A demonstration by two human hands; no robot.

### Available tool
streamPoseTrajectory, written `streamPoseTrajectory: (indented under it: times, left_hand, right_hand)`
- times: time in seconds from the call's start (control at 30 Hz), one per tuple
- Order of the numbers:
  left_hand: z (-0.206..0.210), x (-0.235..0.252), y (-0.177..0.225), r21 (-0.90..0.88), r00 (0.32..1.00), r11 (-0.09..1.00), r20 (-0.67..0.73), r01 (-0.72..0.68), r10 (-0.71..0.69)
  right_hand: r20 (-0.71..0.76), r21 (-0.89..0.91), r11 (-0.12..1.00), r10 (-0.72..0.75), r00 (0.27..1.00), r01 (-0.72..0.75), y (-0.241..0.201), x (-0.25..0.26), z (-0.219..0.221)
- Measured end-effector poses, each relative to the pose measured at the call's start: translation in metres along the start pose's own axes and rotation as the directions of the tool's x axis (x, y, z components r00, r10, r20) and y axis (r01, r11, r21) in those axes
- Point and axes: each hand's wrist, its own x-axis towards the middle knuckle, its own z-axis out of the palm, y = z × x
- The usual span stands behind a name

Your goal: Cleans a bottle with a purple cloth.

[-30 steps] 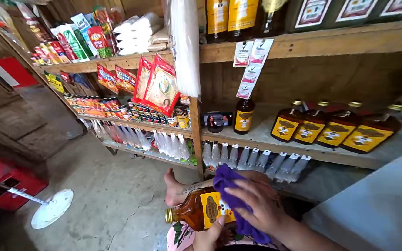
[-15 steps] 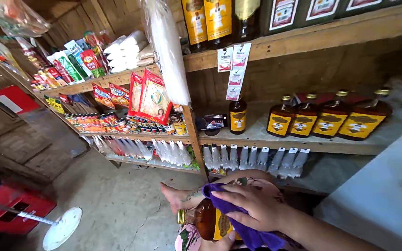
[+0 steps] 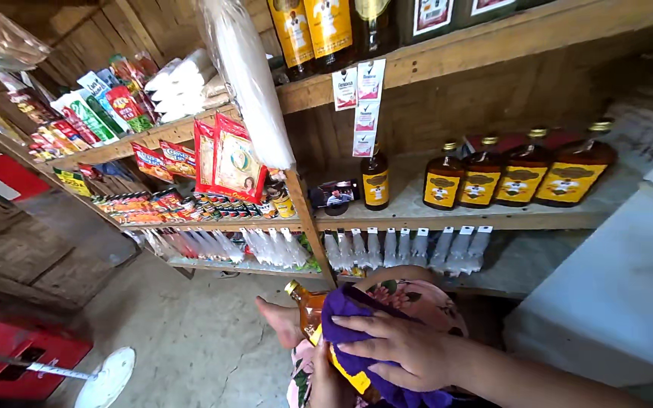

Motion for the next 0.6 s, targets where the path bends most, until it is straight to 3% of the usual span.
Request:
streamPoseTrajectory:
  times: [0.13, 0.23, 0.3, 0.4, 0.47, 0.53, 0.6]
  left_hand:
    - [-0.005, -0.006, 0.001, 0.078, 0.991, 0.996, 0.116, 0.05, -0.058]
    - [0.003, -0.009, 0.005, 0.112, 0.993, 0.99, 0.07, 0.082, -0.09]
    - [0.015, -0.005, 0.014, 0.106, 0.995, 0.992, 0.069, 0.069, -0.076]
    - [0.016, -0.004, 0.02, 0.039, 0.996, 0.998, 0.07, 0.053, -0.056]
    - [0.012, -0.004, 0.017, -0.061, 0.996, 0.997, 0.076, 0.053, -0.048]
    - [0.006, -0.004, 0.014, -0.106, 0.999, 0.994, 0.032, 0.013, -0.01]
    - [0.009, 0.0, 0.018, -0.242, 0.992, 0.969, 0.125, 0.053, -0.023]
  right_hand:
    - [-0.046, 0.08, 0.993, 0.092, 0.995, -0.088, 0.01, 0.027, -0.01]
    - [-0.126, 0.208, 0.94, 0.301, 0.945, -0.271, 0.014, 0.044, -0.017]
    - [-0.164, 0.198, 0.93, 0.342, 0.925, -0.309, 0.011, 0.046, -0.012]
    - [-0.143, 0.012, 0.983, 0.184, 0.972, -0.184, 0.007, 0.034, 0.0]
    - [-0.049, -0.107, 0.993, 0.037, 0.998, -0.043, 0.0, 0.023, 0.002]
    - [0.06, -0.123, 0.989, -0.07, 0.996, 0.077, -0.009, 0.01, 0.008]
    - [0.157, -0.127, 0.976, -0.156, 0.975, 0.177, -0.015, 0.003, 0.015]
